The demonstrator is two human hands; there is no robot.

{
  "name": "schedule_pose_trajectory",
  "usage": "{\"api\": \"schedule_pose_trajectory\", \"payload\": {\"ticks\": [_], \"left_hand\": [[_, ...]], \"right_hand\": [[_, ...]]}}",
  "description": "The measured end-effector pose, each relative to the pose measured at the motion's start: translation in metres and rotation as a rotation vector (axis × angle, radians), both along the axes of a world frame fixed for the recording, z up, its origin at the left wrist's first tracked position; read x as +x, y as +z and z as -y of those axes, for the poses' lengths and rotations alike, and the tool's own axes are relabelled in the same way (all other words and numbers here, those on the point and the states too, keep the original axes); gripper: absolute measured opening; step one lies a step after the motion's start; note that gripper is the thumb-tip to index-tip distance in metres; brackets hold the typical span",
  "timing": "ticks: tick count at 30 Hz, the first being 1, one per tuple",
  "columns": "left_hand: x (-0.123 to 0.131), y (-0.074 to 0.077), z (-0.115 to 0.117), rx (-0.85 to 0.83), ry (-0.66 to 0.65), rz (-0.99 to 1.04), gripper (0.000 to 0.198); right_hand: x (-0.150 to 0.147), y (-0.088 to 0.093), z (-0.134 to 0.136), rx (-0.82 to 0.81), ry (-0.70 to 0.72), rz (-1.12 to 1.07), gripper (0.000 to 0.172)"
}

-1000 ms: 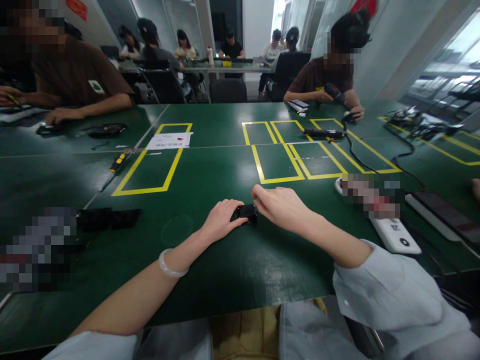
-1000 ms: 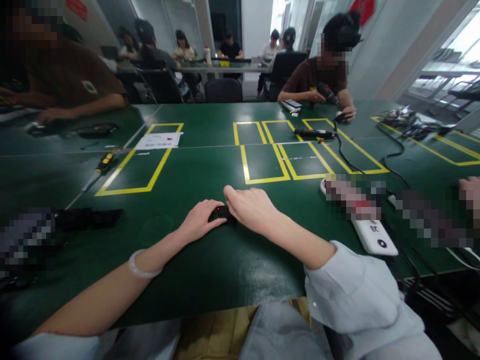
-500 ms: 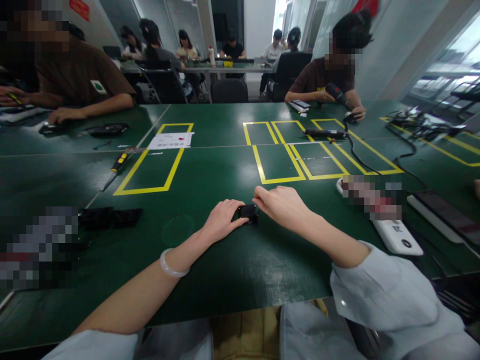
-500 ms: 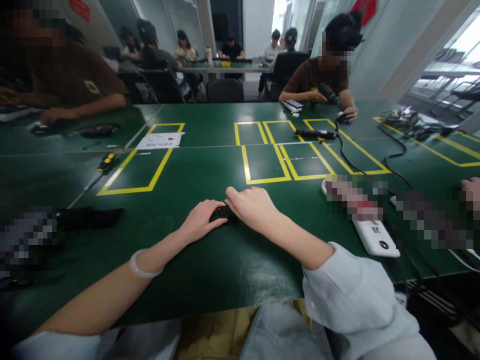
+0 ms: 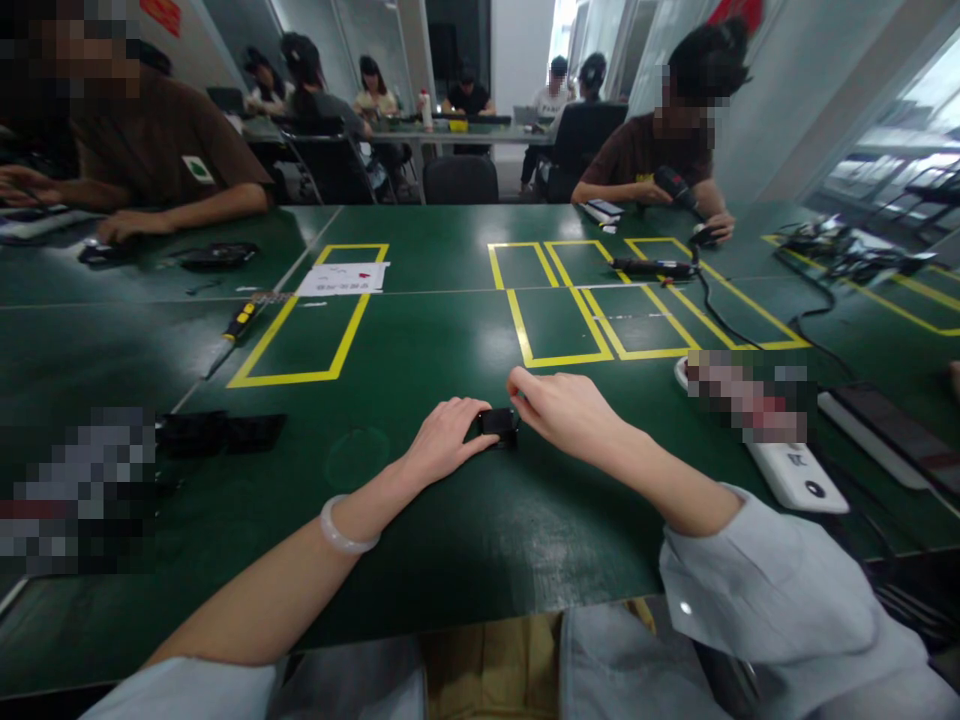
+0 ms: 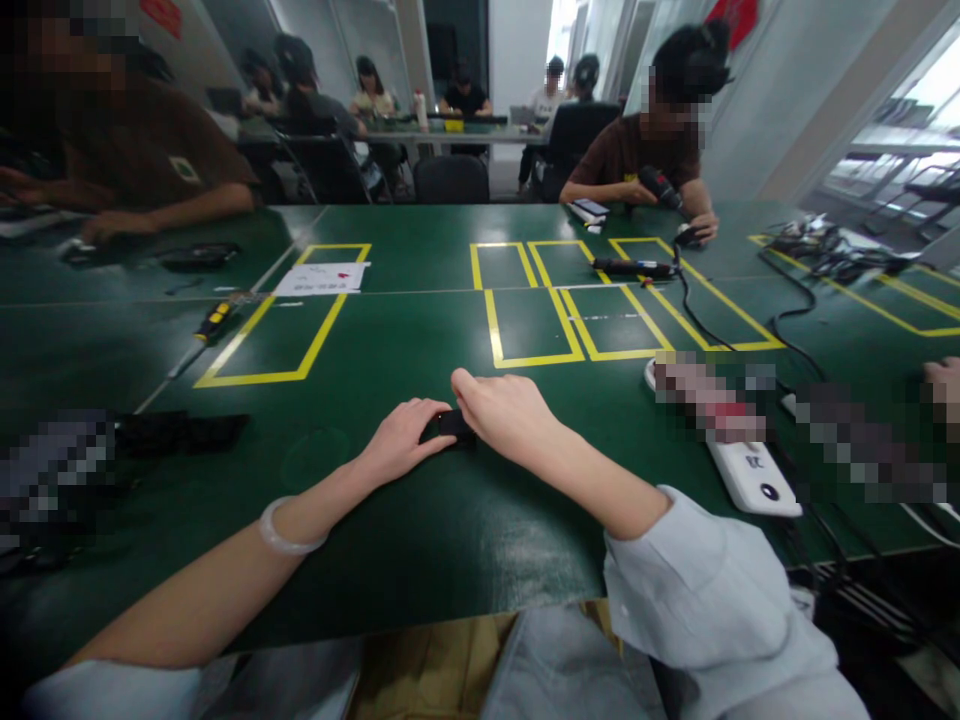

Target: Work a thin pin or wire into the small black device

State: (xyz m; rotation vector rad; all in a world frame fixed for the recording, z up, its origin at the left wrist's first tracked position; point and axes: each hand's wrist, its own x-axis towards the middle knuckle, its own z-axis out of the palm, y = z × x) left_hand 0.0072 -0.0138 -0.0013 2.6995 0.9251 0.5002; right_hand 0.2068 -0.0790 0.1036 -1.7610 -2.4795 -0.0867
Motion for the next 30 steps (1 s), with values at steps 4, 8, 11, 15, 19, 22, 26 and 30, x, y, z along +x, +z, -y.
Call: {"api": "schedule_pose_trajectory", "payload": {"ticks": [4, 8, 11, 15, 19, 22, 26, 30], "left_hand": [[0.0003, 0.0002, 0.0000, -0.004, 0.003, -0.007, 0.035], [0.0001, -0.0005, 0.0002, -0.004, -0.001, 0.001, 0.036], [-0.0002, -0.0008, 0.0000, -0.008, -0.002, 0.003, 0.035], [-0.0003, -0.0007, -0.0006, -0.005, 0.000, 0.000, 0.035], [-0.0003, -0.0008, -0.0006, -0.006, -0.001, 0.004, 0.034], [-0.0003, -0.0013, -0.0007, -0.004, -0.001, 0.008, 0.035], [-0.0005, -0.0015, -0.0007, -0.006, 0.000, 0.001, 0.037], [-0.0008, -0.0007, -0.0002, -0.008, 0.001, -0.003, 0.036]], "right_hand": [[-0.0002, 0.0000, 0.0011, -0.007, 0.000, -0.045, 0.022], [0.0006, -0.0003, 0.0005, -0.006, -0.009, -0.014, 0.023], [0.0013, -0.0002, 0.0004, -0.007, -0.006, 0.003, 0.025], [0.0012, 0.0009, 0.0020, 0.003, 0.013, -0.043, 0.021], [0.0011, 0.0009, 0.0016, 0.007, 0.003, -0.027, 0.022], [0.0013, 0.0001, 0.0003, -0.011, -0.014, 0.015, 0.025], [0.0013, 0.0001, 0.0004, 0.012, -0.007, -0.018, 0.023], [0.0012, 0.0006, 0.0012, -0.005, -0.022, -0.006, 0.024]]}}
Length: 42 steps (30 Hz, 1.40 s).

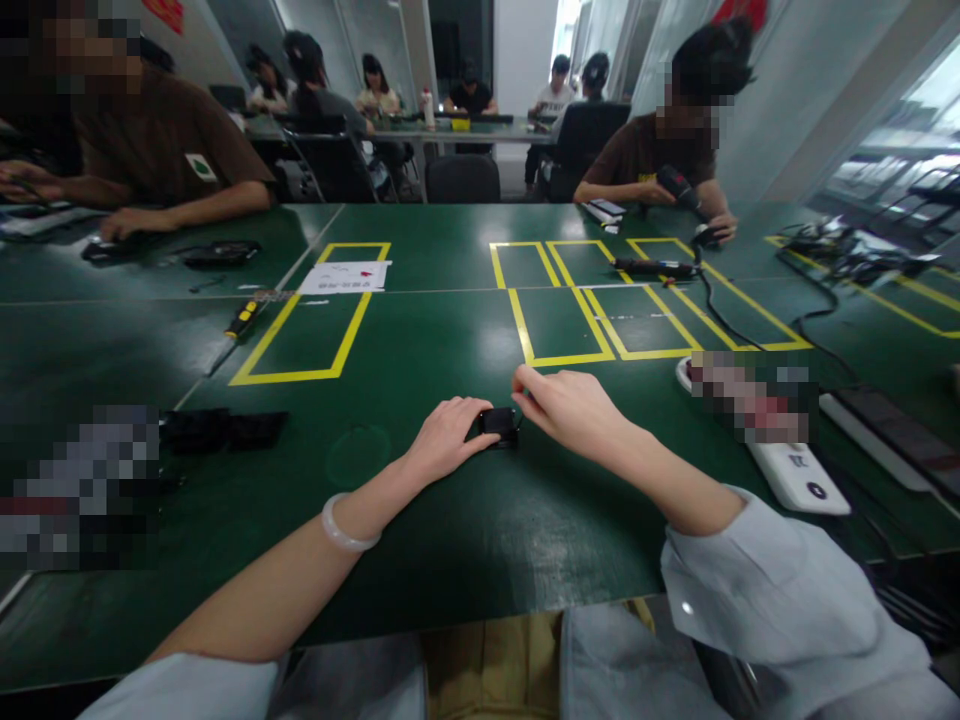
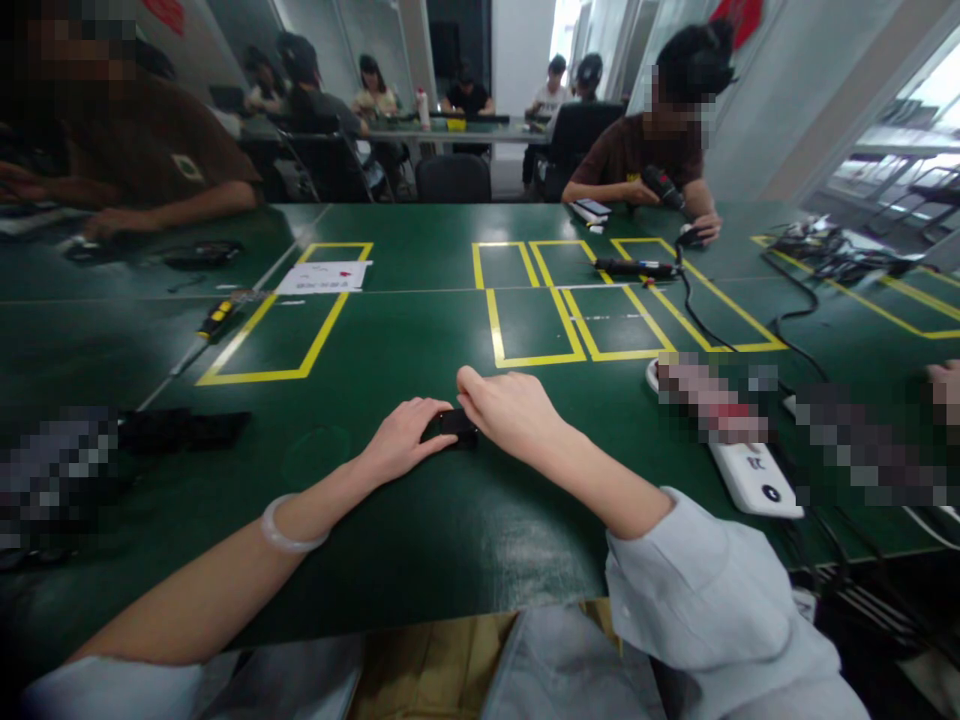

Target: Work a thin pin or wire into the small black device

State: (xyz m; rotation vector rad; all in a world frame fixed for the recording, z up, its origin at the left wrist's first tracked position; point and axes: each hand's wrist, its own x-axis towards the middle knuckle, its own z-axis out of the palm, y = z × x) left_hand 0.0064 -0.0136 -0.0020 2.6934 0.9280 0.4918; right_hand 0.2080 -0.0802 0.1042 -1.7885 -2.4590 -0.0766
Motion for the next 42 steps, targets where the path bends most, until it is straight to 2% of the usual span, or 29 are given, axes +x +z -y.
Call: {"api": "schedule_pose_trajectory", "payload": {"ticks": [21, 32, 42], "left_hand": [[-0.0004, -0.0025, -0.0003, 0.016, 0.009, 0.004, 0.038], [-0.0017, -0.0013, 0.0008, 0.020, 0.008, -0.005, 0.038], [-0.0014, -0.0017, 0.0008, 0.020, 0.012, -0.007, 0.037]], "right_hand": [[0.0025, -0.0034, -0.0004, 0.041, 0.042, -0.077, 0.022], [0.0050, 0.0020, -0.0003, 0.038, -0.017, -0.113, 0.024], [0.0056, -0.0001, -0.0001, 0.031, -0.012, -0.109, 0.023]]}}
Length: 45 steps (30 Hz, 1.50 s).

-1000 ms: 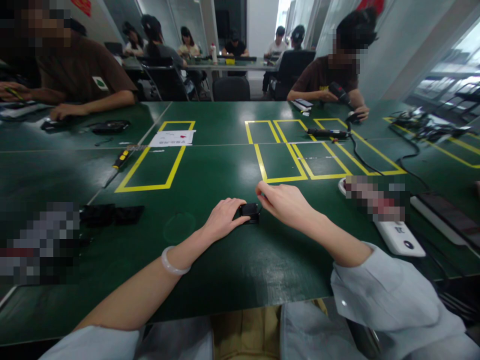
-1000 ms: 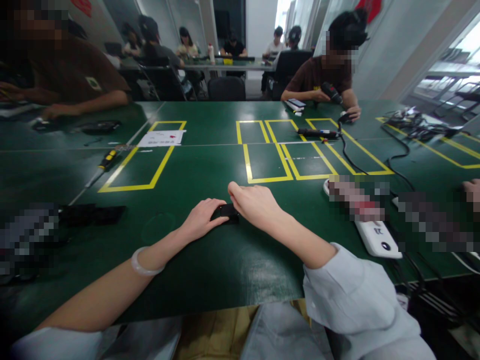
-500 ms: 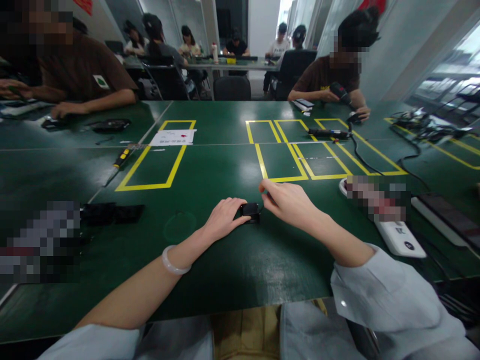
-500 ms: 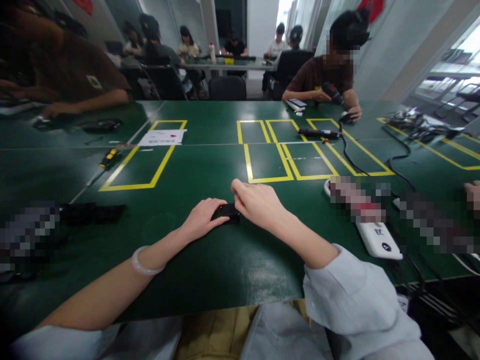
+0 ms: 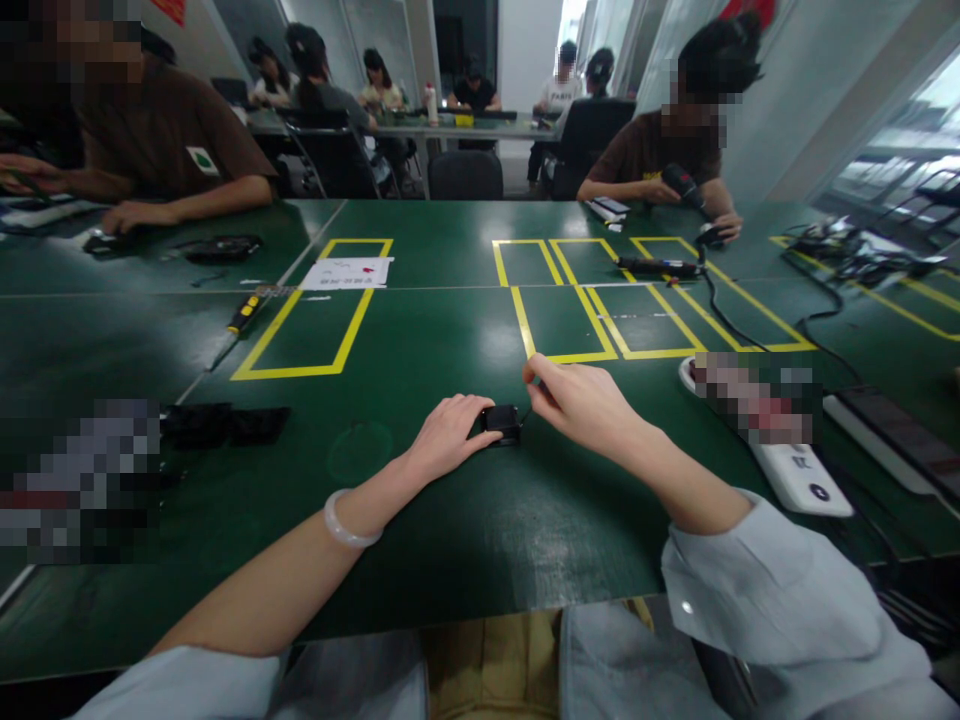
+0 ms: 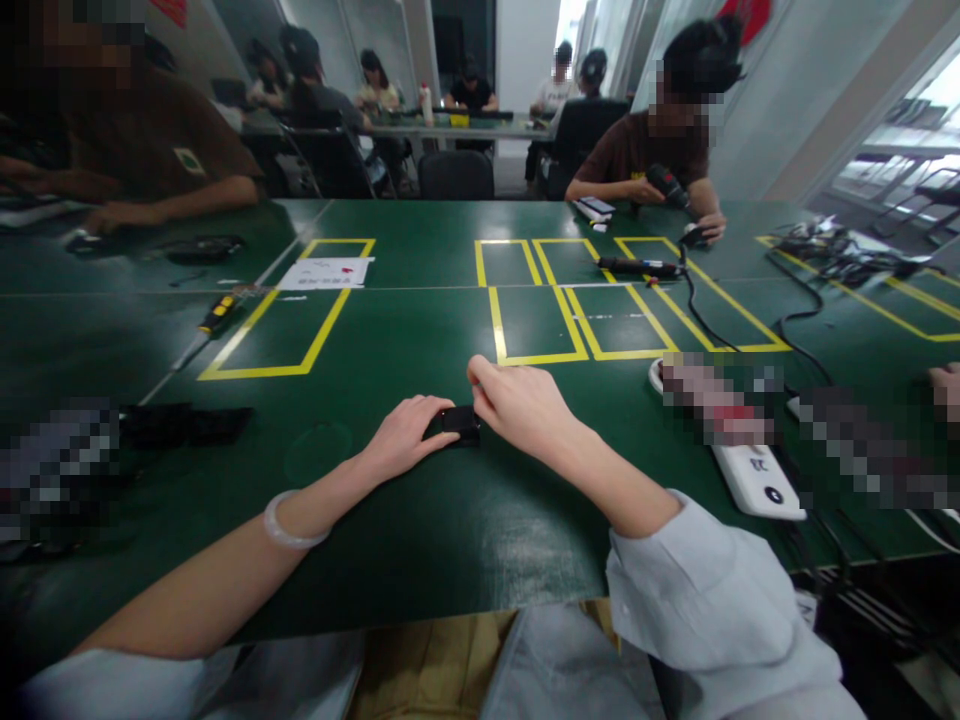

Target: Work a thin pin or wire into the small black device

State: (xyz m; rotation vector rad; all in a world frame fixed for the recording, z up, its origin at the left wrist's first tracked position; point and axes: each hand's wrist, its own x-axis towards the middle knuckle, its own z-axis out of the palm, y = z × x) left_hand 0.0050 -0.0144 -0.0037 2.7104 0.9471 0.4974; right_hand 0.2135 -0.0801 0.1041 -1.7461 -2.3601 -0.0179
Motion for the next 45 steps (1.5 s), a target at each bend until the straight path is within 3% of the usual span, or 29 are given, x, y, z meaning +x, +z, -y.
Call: {"api": "schedule_pose_trajectory", "payload": {"ticks": [25, 35, 45], "left_hand": [[-0.001, -0.003, -0.002, 0.009, -0.007, 0.001, 0.038], [0.000, -0.001, -0.001, -0.004, -0.012, 0.008, 0.039], [-0.001, -0.002, -0.002, -0.007, -0.010, 0.010, 0.038]], "right_hand": [[0.011, -0.016, -0.001, -0.003, -0.019, -0.095, 0.018], [0.030, -0.033, -0.007, -0.036, -0.047, -0.376, 0.008], [0.048, -0.056, -0.011, -0.028, -0.081, -0.703, 0.010]]}}
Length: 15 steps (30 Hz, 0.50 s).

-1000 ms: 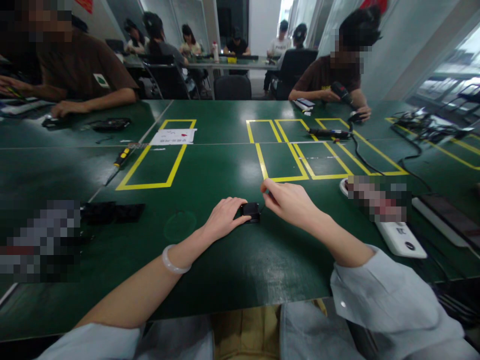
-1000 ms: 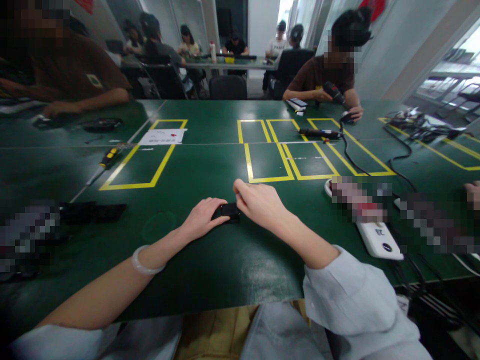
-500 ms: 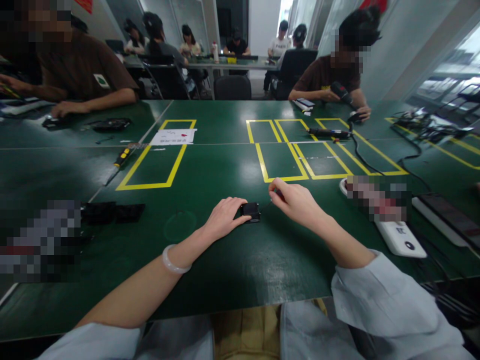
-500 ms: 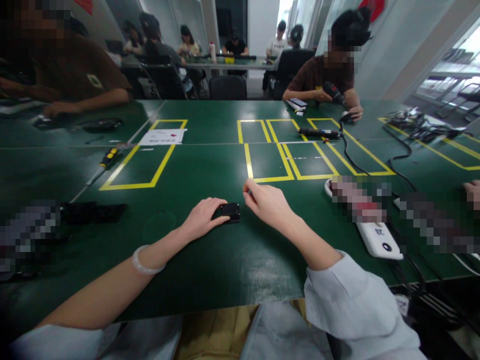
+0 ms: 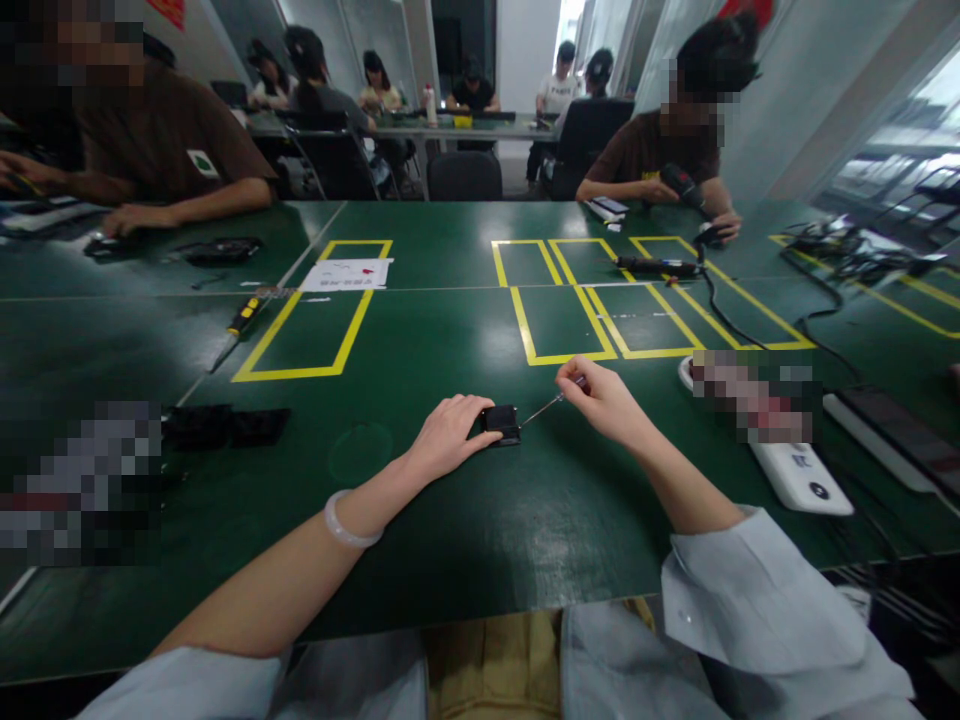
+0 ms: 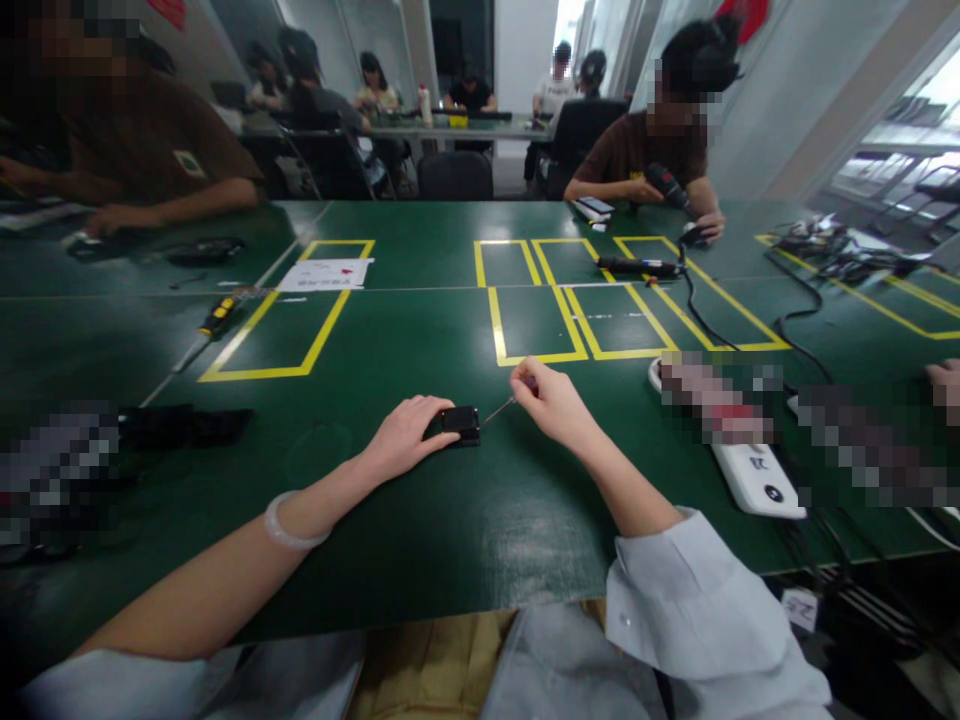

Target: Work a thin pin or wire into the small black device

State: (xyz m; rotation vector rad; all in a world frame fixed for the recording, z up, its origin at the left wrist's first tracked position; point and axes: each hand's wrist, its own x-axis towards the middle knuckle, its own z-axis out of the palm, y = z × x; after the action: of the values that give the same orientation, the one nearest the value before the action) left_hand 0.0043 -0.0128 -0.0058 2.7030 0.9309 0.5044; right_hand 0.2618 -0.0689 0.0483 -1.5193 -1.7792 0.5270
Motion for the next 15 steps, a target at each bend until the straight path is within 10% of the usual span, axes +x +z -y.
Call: {"api": "schedule_pose_trajectory", "payload": {"ticks": [15], "left_hand": [[0.001, 0.003, 0.001, -0.011, 0.003, -0.015, 0.040]], "right_hand": [[0.012, -0.028, -0.004, -0.145, -0.054, -0.387, 0.019]]}}
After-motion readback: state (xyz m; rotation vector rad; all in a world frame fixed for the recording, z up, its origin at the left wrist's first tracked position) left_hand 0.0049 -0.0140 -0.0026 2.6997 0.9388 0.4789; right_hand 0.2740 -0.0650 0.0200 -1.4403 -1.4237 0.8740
